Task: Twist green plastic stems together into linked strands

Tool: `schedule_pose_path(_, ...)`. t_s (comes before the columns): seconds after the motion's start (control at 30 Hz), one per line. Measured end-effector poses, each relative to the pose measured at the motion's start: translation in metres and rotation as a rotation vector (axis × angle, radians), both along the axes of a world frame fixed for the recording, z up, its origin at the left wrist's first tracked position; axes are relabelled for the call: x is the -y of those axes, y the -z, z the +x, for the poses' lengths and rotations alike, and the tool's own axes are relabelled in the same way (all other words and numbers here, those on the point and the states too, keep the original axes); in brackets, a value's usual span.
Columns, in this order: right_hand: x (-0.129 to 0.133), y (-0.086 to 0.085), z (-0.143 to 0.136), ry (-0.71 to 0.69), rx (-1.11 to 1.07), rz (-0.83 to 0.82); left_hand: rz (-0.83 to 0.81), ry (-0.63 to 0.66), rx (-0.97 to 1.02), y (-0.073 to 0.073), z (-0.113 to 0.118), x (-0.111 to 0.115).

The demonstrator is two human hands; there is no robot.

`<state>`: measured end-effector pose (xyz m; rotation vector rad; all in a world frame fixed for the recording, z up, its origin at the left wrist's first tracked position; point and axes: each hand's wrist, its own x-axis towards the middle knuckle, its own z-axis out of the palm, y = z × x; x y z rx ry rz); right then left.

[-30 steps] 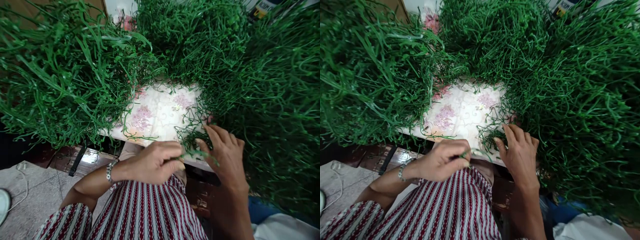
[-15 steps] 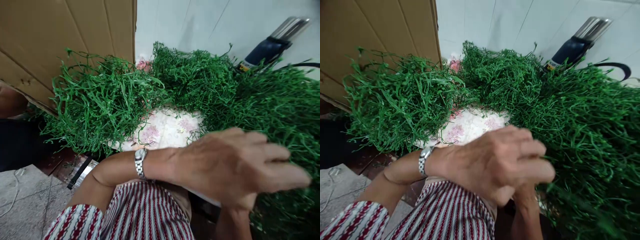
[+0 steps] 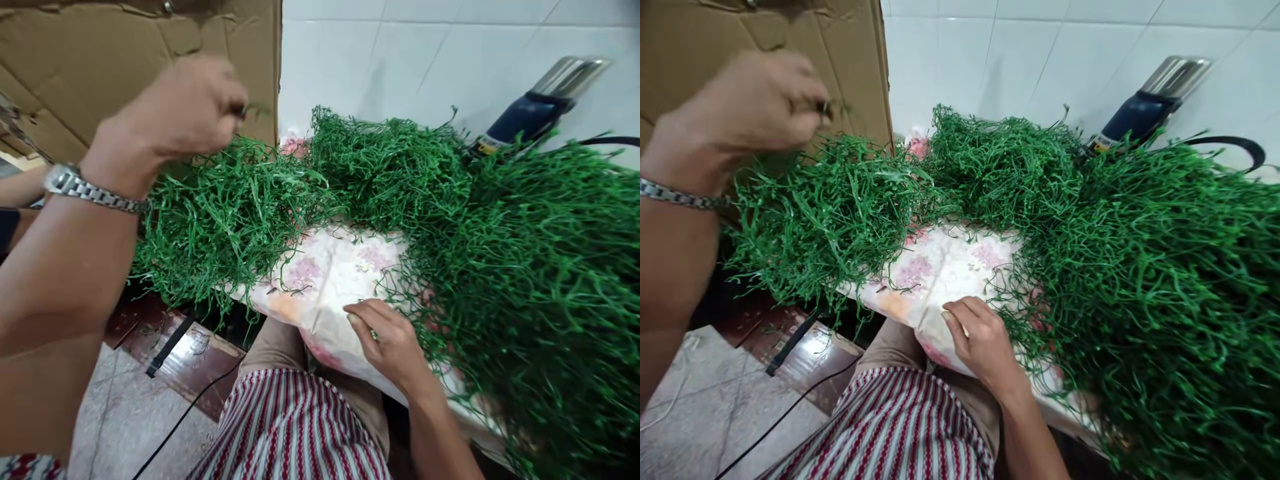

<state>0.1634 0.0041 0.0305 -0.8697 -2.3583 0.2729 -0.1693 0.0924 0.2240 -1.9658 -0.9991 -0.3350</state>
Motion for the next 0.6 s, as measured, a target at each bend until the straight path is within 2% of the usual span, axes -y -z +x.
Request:
schedule_pose_path(0.03, -0.003, -0.002, -0.010, -0.019, 0.029, -0.039, -0.219, -0.022, -0.024, 0.011, -0.014, -0.004)
schedule_pose_path(0.07, -0.007, -0.003, -0.021, -0.026, 0.079, -0.078, -0.356, -0.022, 0.008, 0.022, -0.025, -0.005)
schedule_pose_path(0.13, -0.016, -0.006, -0.044, -0.014, 0.221, -0.159, -0.462, -0.010, 0.122, 0.040, -0.038, -0.004)
schedule_pose_path(0.23, -0.029, -0.007, -0.083, 0.020, 0.374, -0.258, -0.447, -0.007, 0.311, 0.051, -0.044, 0.006)
schedule_pose_path(0.4, -0.036, -0.004, -0.136, -0.011, 0.369, -0.309, -0.392, -0.007, 0.554, 0.038, -0.036, 0.026)
schedule_pose_path(0.5, -0.037, -0.009, -0.159, -0.014, 0.313, -0.333, -0.180, -0.010, 0.555, 0.035, -0.015, 0.048)
schedule_pose_path(0.6, -0.041, -0.014, -0.176, -0.012, 0.253, -0.381, -0.179, 0.119, 0.422, 0.047, 0.012, 0.071)
